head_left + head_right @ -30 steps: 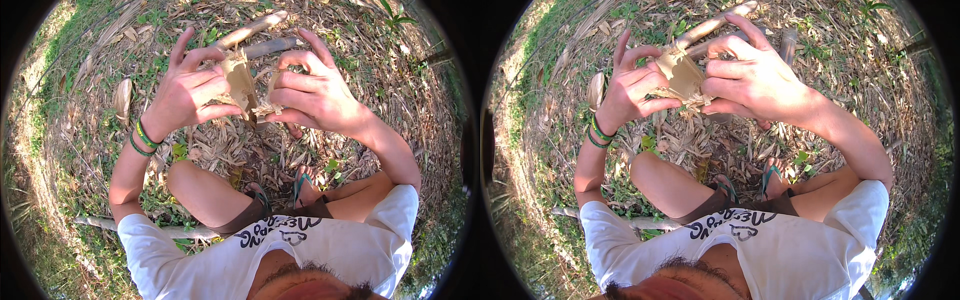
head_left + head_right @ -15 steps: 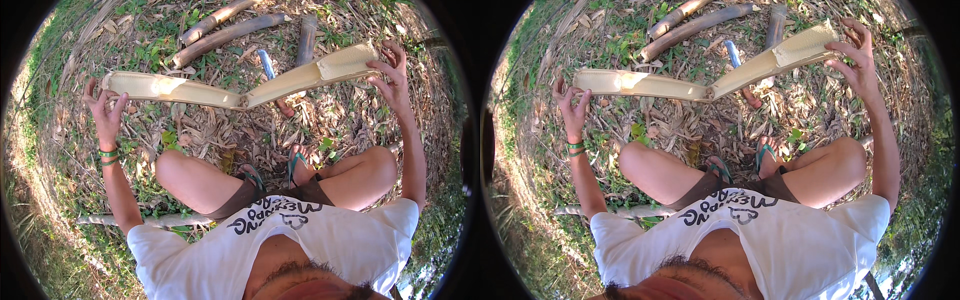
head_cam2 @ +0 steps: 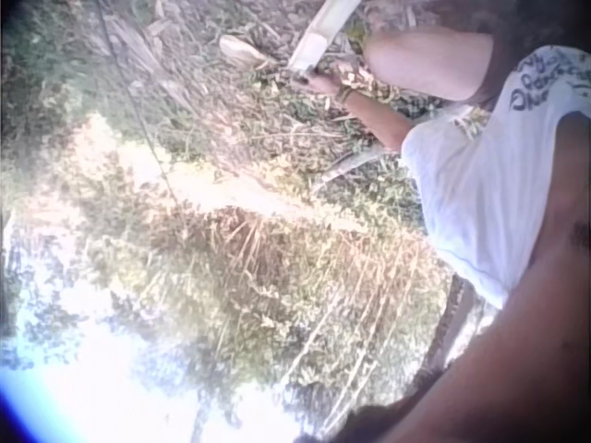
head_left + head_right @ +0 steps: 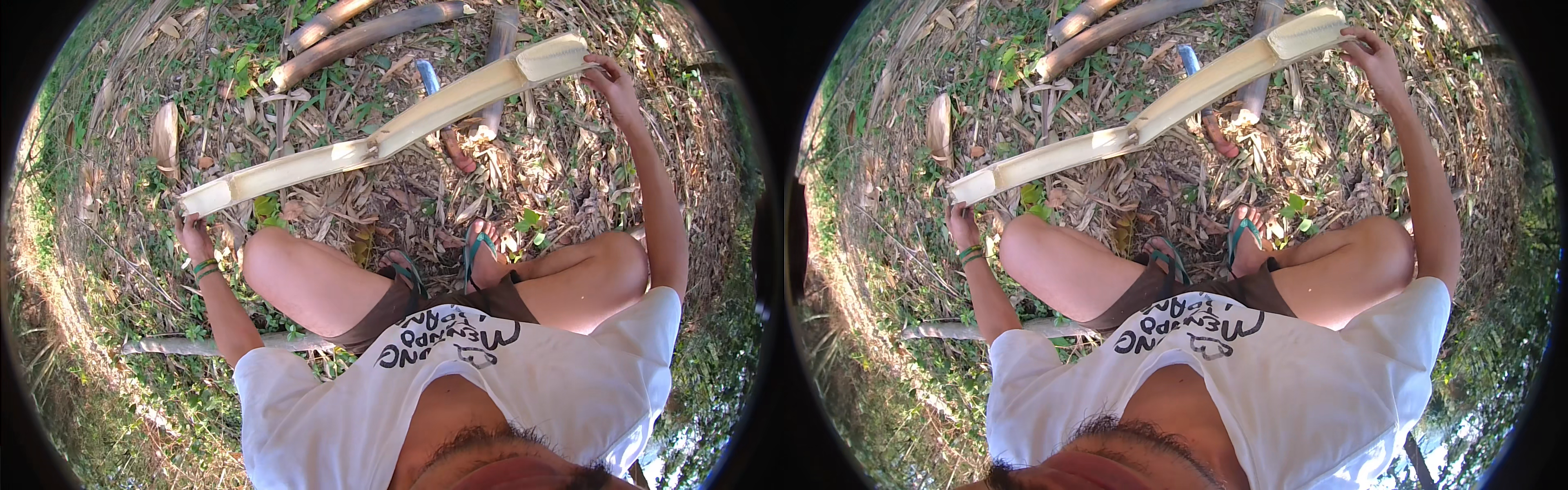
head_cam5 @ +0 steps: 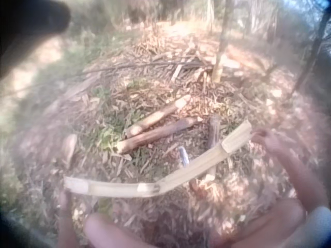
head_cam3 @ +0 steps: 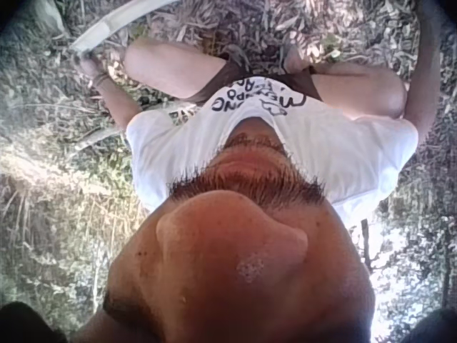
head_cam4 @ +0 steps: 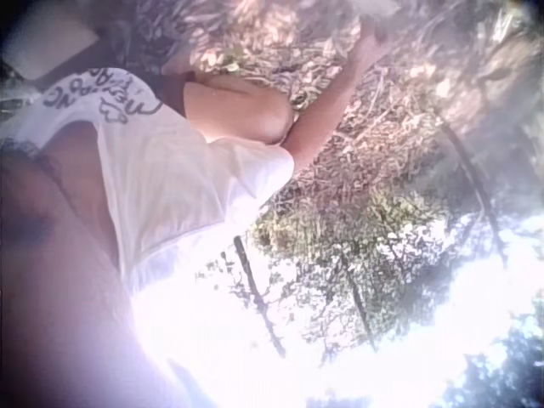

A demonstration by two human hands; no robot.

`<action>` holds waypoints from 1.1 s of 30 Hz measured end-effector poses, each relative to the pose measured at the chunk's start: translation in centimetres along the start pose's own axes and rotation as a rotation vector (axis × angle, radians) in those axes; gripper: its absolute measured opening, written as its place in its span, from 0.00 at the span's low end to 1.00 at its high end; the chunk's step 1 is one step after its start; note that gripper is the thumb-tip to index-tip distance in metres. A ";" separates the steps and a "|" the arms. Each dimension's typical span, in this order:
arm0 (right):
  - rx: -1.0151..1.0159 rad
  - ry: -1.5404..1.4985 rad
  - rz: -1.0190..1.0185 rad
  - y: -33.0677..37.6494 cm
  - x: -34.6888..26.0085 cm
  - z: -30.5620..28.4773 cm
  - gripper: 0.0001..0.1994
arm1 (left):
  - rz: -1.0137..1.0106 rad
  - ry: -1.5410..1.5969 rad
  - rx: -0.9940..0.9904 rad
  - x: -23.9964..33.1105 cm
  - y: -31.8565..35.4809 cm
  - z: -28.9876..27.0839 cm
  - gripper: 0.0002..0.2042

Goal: The person splits a section of bamboo into longitudinal pieces using a machete while sitting on the ground outdoors.

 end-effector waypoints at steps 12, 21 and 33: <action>-0.051 0.496 -0.329 -11.5 -7.8 25.0 0.23 | 0.017 0.267 0.207 2.3 8.8 4.3 0.08; -0.226 0.764 0.284 13.9 16.9 34.6 0.31 | 0.187 0.451 -0.214 7.9 14.1 16.7 0.21; 0.203 0.087 0.584 15.6 12.1 31.5 0.32 | 0.568 0.243 -0.608 20.0 21.5 34.0 0.22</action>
Point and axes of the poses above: each hand's wrist, its own y-axis away from the middle knuckle, its own z-axis out of the palm, x = y × z, the point moved 10 cm from there along -y, towards the middle knuckle, and after that the axes turned 11 degrees about -z, right-handed, at the moved point
